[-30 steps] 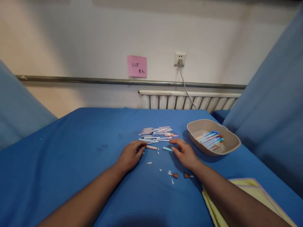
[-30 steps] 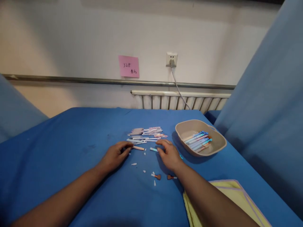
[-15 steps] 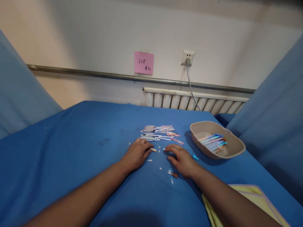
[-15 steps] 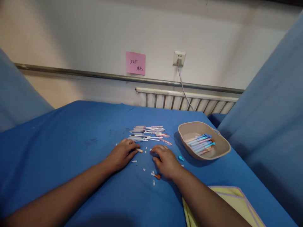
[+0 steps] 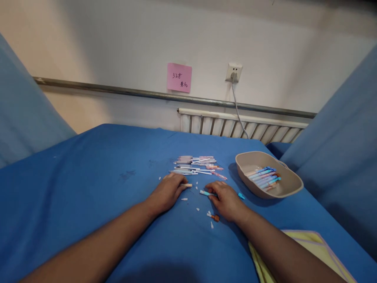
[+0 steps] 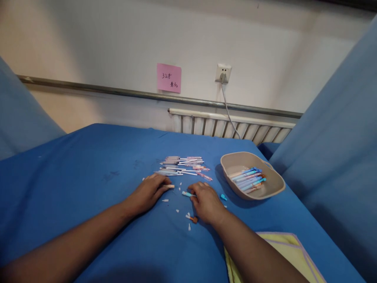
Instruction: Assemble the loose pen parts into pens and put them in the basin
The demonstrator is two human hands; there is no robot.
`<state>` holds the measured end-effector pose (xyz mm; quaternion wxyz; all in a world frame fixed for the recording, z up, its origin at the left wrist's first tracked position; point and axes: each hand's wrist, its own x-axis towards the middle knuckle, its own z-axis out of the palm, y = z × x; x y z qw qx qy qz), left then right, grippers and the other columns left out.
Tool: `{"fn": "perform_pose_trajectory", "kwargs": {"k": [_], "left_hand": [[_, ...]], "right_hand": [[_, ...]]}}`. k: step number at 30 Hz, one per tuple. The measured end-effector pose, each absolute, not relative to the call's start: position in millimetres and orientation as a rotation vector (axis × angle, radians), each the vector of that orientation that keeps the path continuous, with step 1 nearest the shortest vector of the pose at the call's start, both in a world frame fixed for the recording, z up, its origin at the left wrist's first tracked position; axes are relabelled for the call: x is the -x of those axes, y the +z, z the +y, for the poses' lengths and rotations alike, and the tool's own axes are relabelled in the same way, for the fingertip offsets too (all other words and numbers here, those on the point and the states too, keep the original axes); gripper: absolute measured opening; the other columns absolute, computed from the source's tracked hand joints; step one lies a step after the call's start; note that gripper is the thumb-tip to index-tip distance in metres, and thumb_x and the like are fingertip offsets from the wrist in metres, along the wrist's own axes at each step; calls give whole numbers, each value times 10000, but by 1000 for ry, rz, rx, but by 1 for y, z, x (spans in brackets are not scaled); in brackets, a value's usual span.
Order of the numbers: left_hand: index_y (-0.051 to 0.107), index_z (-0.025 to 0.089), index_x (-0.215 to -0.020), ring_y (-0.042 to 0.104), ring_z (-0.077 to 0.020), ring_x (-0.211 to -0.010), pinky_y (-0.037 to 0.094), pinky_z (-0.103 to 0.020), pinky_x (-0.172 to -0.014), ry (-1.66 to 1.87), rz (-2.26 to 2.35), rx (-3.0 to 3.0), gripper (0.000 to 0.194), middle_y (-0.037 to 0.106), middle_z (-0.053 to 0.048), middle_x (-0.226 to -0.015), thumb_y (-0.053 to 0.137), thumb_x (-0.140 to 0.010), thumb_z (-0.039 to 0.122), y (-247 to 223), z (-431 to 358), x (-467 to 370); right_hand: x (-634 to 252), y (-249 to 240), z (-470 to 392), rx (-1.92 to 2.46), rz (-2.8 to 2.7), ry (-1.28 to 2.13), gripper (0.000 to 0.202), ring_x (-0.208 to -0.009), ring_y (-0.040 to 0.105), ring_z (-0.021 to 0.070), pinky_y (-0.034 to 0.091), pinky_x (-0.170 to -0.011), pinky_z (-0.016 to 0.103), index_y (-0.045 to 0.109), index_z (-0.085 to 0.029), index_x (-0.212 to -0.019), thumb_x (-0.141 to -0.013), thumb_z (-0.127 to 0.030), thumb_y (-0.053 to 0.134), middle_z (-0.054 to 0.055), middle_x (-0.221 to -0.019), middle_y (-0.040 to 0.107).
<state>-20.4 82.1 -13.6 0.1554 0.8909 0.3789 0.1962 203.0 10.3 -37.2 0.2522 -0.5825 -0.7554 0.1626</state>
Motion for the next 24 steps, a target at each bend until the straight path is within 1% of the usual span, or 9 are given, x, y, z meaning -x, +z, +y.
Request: {"fn": "perform_pose_trajectory", "kwargs": {"k": [3, 7, 10, 14, 18, 24], "left_hand": [[598, 202, -895, 554, -222, -864, 401, -323, -782, 630, 1116, -2410, 243, 625, -55, -880, 440, -894, 386, -10, 79, 19], [564, 199, -912, 559, -176, -717, 429, -287, -701, 733, 1086, -2145, 257, 614, -20, -797, 435, -883, 419, -10, 79, 19], [544, 189, -892, 531, -138, -609, 430, -249, -614, 813, 1057, -1910, 239, 596, -1, -745, 443, -867, 405, -14, 82, 19], [543, 170, -828, 447, -105, -484, 367, -209, -502, 767, 1001, -1763, 299, 515, 31, -586, 415, -871, 437, -19, 82, 18], [541, 163, -771, 425, -103, -468, 342, -208, -486, 711, 934, -1731, 354, 477, 40, -526, 401, -873, 471, -16, 79, 16], [551, 161, -768, 452, -108, -492, 356, -219, -512, 684, 908, -1661, 339, 501, 33, -535, 472, -835, 484, -12, 78, 15]], "right_hand": [[-203, -36, 10, 1587, -2047, 453, 277, -925, 552, 192, 409, -830, 305, 600, -211, -1063, -800, -134, 563, 45, -953, 639], [-203, -37, 10, 1576, -2027, 474, 260, -908, 556, 187, 413, -811, 299, 601, -209, -1043, -796, -138, 568, 38, -938, 642], [-204, -37, 10, 1561, -2029, 474, 237, -901, 559, 184, 416, -805, 298, 598, -208, -1038, -811, -155, 554, 39, -927, 642], [-205, -37, 9, 1549, -2033, 479, 230, -904, 565, 183, 418, -804, 295, 598, -208, -1036, -815, -165, 550, 38, -927, 645], [-205, -37, 10, 1553, -2013, 493, 229, -900, 569, 183, 420, -801, 292, 605, -207, -1035, -815, -173, 553, 37, -921, 648], [-204, -36, 10, 1550, -1996, 506, 232, -901, 574, 182, 424, -798, 291, 612, -215, -1034, -813, -176, 554, 35, -919, 650]]}}
